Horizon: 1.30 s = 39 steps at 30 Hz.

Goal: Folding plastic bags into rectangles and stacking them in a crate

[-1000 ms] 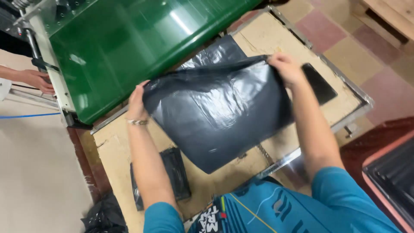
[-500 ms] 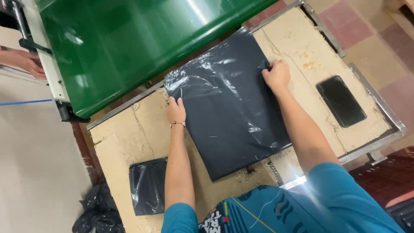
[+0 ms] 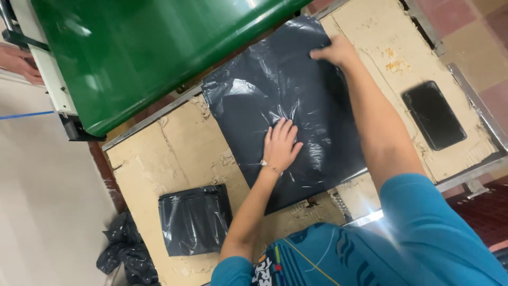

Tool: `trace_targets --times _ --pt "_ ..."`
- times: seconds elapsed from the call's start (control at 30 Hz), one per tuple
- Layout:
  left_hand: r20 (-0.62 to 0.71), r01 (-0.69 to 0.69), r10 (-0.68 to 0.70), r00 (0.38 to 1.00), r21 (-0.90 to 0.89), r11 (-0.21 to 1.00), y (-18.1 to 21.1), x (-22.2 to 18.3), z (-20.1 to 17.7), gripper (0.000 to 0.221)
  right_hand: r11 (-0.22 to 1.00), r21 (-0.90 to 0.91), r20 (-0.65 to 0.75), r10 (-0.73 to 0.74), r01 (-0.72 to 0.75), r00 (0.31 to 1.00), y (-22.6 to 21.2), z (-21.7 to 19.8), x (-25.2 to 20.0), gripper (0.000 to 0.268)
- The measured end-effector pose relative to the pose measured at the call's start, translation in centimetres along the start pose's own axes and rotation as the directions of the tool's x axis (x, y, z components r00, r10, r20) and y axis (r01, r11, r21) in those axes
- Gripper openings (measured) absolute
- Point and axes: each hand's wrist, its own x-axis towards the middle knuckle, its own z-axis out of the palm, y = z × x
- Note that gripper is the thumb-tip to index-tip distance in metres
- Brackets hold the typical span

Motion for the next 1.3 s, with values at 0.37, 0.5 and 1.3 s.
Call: trace_targets --times 0.37,0.5,1.3 --pt "0.385 0.495 -0.385 0.839 -0.834 0.244 -10.8 -2.7 7.2 0.046 0.489 0.070 -0.533 -0.718 0.869 0.447 -0.9 -2.3 -21.5 0.016" --pt "0.480 0.530 -0.451 0.753 -0.848 -0.017 -14.2 -6.8 5.1 0.044 0.599 0.195 -0.559 -0.582 0.777 0.590 10.1 -0.9 -27.2 0.032" --pt "0.014 -0.457 0.490 0.872 0.385 0.802 1.3 -20.7 -0.1 0.022 0.410 -0.468 -0.181 -0.912 0.783 0.369 10.9 15.4 -38.9 0.031"
